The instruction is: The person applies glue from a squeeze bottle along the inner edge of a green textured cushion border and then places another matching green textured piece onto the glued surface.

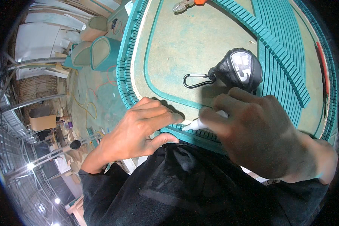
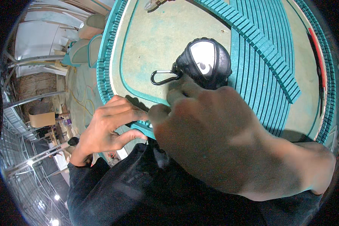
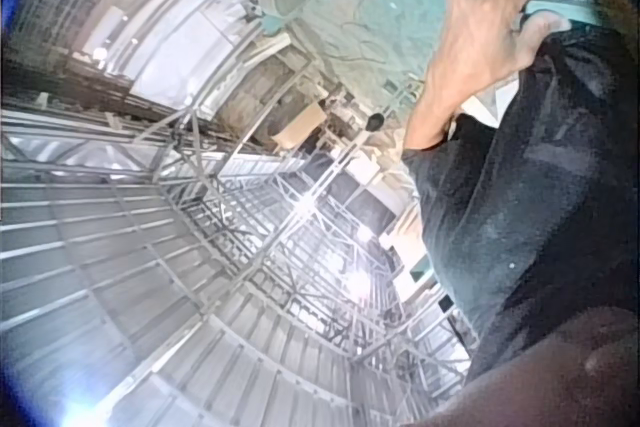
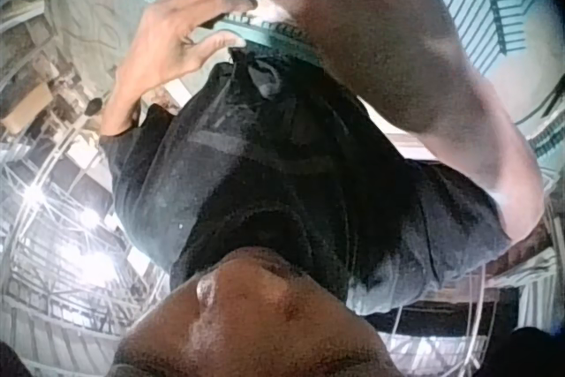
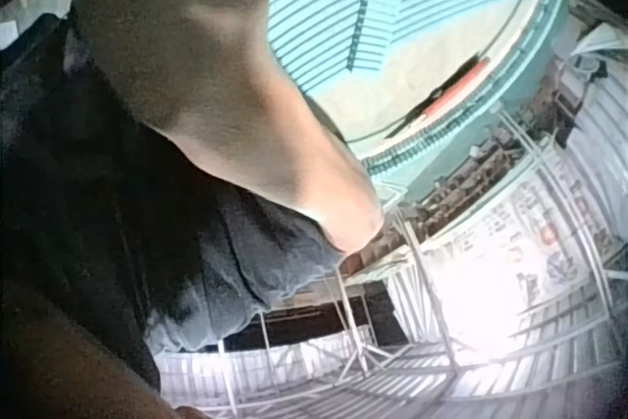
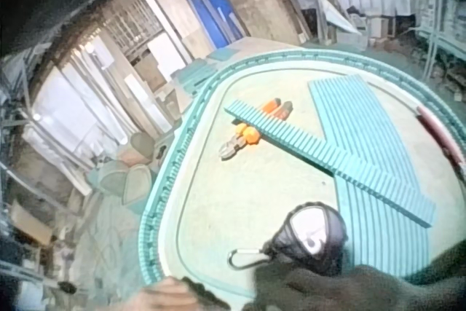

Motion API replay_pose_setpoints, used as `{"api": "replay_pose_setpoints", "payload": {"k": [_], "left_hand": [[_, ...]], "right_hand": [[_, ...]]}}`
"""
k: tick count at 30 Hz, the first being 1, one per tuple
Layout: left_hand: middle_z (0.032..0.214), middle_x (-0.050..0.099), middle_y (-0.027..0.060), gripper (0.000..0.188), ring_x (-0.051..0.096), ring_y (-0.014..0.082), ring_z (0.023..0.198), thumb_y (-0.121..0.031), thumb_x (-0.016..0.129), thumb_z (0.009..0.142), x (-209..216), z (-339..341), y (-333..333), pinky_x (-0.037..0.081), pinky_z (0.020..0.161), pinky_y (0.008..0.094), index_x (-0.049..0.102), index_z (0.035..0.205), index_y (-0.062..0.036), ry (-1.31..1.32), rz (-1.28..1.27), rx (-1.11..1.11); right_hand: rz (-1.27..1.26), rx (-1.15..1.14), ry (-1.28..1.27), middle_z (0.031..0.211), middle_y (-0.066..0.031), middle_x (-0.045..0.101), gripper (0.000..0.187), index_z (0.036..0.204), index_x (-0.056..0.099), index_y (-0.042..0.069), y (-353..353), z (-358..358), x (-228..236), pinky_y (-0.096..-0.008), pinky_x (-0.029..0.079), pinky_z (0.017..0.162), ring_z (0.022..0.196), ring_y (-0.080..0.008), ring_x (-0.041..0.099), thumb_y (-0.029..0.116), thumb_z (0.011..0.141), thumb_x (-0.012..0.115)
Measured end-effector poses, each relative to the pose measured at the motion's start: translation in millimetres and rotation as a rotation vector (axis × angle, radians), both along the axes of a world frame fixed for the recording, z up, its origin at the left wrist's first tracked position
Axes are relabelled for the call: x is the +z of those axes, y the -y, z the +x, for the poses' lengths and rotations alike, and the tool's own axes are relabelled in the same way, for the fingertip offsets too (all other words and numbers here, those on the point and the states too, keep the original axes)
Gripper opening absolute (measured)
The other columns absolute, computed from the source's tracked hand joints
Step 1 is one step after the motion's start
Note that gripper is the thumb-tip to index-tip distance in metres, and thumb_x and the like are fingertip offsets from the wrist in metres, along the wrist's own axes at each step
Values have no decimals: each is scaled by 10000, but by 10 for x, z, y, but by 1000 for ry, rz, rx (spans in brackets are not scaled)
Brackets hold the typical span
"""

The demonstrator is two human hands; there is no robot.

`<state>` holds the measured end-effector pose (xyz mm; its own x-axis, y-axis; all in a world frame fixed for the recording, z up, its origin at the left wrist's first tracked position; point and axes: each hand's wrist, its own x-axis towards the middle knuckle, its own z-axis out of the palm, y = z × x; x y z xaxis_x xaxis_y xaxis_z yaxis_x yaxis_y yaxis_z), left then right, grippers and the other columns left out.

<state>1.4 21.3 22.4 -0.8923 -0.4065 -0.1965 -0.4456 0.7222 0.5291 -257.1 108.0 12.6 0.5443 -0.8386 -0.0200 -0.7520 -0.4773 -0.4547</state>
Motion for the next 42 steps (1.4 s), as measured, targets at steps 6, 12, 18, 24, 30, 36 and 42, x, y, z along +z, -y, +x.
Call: {"api": "replay_pose_setpoints", "payload": {"k": [6,12,18,24,30,36,42], "left_hand": [[961,720,100,425,665,311,935,-316,878,776,-5,-25,65,496,888,421,764,1092,-57,-10,7,-42],[975,716,101,468,649,321,929,-334,876,763,41,-30,56,488,876,429,768,1132,-66,46,-18,-76],[1095,734,121,544,680,322,1004,-332,897,740,205,-271,-126,501,913,418,771,1195,-62,54,-188,-80],[1201,682,133,482,652,311,1037,-200,828,853,11,-329,-342,512,901,398,696,1282,-25,-51,89,-51],[1110,710,141,448,664,308,969,-91,810,821,-39,-372,-399,513,870,412,729,1255,-15,-53,8,-56],[1037,673,46,497,590,240,870,-22,754,772,27,-418,-336,463,812,359,742,1267,-70,40,-95,-210],[984,621,34,548,570,239,871,-26,747,708,10,-460,-223,444,833,373,755,1254,-78,36,-49,-268]], "right_hand": [[-61,-126,125,932,-105,738,153,1026,666,52,-19,-80,27,-288,598,601,774,-194,751,136,941,761],[79,-241,145,871,-174,739,168,1069,581,22,-148,-240,69,-359,626,595,735,-268,780,42,947,695],[158,-257,296,847,-183,728,157,1037,580,-2,-342,-496,105,-366,631,600,712,-287,774,11,926,689],[175,-266,444,826,-177,719,138,1004,584,-19,-460,-601,55,-369,632,602,691,-292,767,-6,910,684],[190,-263,479,831,-176,717,166,1015,594,-22,-552,-696,-2,-356,610,565,683,-275,759,-5,898,710],[208,-202,404,843,-160,713,178,997,617,3,-588,-801,44,-345,566,527,661,-228,738,-10,876,747],[210,-189,362,871,-112,691,154,982,638,17,-662,-840,-23,-340,587,577,701,-204,736,5,876,748]]}}
